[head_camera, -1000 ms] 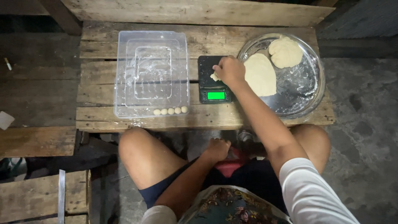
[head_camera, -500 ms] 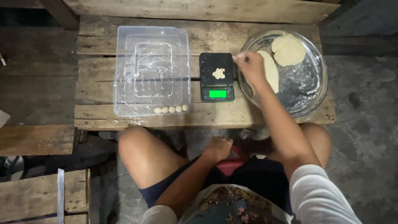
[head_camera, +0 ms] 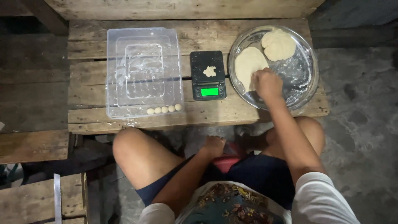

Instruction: The person portions dough from a large mass on a metal tray, weighs each piece on a digital scale, rolls it into a ball, and places it in a plastic container. The process is repeated multiple times.

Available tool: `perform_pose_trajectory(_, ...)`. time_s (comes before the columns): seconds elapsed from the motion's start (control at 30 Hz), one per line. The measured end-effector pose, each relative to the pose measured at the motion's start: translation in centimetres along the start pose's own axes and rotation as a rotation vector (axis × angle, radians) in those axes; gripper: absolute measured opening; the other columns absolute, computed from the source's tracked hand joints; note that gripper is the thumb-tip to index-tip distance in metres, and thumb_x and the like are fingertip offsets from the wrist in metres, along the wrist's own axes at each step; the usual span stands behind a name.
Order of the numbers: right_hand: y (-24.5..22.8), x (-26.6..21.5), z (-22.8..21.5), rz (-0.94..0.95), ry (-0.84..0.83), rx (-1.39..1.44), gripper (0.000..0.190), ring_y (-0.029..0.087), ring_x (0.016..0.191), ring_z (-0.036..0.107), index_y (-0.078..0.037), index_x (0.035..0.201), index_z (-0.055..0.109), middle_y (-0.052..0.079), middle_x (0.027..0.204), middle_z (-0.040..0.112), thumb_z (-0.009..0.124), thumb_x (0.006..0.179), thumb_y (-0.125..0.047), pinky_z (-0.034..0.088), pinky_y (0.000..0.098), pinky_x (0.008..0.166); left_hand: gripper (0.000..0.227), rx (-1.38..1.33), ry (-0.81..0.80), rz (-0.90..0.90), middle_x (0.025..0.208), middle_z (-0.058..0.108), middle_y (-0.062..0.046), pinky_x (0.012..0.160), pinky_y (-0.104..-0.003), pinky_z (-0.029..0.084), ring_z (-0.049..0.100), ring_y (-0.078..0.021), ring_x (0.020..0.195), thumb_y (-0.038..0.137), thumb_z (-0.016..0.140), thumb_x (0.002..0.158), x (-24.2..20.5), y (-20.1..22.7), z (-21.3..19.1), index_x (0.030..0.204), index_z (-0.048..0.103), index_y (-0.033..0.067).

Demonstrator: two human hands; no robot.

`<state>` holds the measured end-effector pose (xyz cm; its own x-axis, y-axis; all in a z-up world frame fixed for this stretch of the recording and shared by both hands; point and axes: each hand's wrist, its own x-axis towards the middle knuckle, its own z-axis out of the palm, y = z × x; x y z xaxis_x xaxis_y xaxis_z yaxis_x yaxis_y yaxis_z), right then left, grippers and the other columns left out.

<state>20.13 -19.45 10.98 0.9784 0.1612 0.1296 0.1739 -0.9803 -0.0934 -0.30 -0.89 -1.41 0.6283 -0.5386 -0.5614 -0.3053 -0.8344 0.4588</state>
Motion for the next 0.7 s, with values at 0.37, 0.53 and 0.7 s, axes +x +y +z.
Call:
perform_pose_trajectory(0.37,-10.5,0.2,-0.8,-0.268,0.051,0.237,0.056,0.043,0.113,0.064,0.002,0.134,0.064,0.025,0.118,0.068,0.076,0.094,-0.037,0.052,0.0549,0.091,0.039,0.033,-0.008,0.029,0.115,0.071,-0.02,0.095,-0.055,0.051,0.069,-0.0372,0.111,0.017,0.042,0.099,-2.4,0.4,-2.9,0.127,0.064,0.0021)
perform_pose_trajectory(0.53,-12.7,3.0,8.7,-0.279,0.225,0.203,0.052,0.036,0.099,0.067,-0.001,0.124,0.069,0.017,0.103,0.068,0.087,0.083,-0.027,0.056,0.0471,0.084,0.039,0.046,0.026,0.02,0.114,0.071,-0.017,0.095,-0.054,0.051,0.069,-0.0347,0.111,0.018,0.042,0.099,-0.1,-0.7,0.2,0.128,0.064,0.0047)
perform_pose_trajectory(0.7,-11.5,6.4,14.5,-0.187,0.144,0.412,0.007,0.031,0.081,0.07,-0.02,0.097,0.076,0.004,0.086,0.064,0.074,0.091,-0.019,0.061,0.0419,0.067,0.039,-0.015,0.101,0.051,0.105,0.071,-0.02,0.09,-0.055,0.052,0.07,-0.0377,0.104,0.017,0.037,0.1,-1.3,-0.6,-0.9,0.124,0.065,0.0038)
